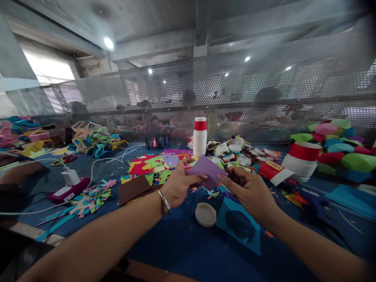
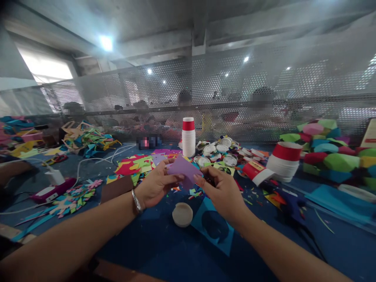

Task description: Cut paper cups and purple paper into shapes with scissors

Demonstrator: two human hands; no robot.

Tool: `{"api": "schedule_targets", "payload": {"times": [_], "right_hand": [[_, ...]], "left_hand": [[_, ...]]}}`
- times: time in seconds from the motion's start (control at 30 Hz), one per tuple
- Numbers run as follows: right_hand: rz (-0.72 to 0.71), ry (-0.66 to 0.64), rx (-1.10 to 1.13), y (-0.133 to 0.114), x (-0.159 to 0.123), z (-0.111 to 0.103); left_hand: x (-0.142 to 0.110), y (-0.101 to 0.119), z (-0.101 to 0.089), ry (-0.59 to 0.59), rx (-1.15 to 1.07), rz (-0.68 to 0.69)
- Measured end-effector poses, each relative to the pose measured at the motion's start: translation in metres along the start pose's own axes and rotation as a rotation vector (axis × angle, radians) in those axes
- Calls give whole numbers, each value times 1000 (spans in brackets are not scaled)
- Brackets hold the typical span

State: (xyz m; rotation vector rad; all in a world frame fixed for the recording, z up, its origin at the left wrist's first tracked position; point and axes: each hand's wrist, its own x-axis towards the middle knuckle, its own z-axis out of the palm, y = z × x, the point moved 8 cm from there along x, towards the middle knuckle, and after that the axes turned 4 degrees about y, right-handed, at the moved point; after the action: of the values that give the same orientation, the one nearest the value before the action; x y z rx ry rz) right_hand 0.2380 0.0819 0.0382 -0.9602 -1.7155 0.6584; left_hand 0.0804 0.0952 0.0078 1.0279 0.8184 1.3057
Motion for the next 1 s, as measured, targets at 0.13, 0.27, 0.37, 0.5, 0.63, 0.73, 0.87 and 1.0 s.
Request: {"api": "schedule_targets", "payload": {"times": [0.13,0.27,0.37,0.5,0.63,0.73,0.87,1.0], "right_hand": [[34,-67,-4,6,1,5],[112,-122,44,14,-2,7],[111,-129,29,13,-2,6],[70,-118,-55,10,-1,5],[55,-98,-113,9,-1,2],[63,-97,-108,9,-2,2],[56,-102,-133,9,-2,2],[65,-96,-148,11,-2,1]], "left_hand": [[2,-2,-1,-43,85,-18],[1,6,-7,8,102,-5],[0,10,-12,51,98,-12],[-1,15,-13,38,84,30],[-2,18,-12,20,78,70],[-3,19,-13,47,57,67],[-2,20,-15,72,51,77],[-2,22,-15,67,31,105]]}}
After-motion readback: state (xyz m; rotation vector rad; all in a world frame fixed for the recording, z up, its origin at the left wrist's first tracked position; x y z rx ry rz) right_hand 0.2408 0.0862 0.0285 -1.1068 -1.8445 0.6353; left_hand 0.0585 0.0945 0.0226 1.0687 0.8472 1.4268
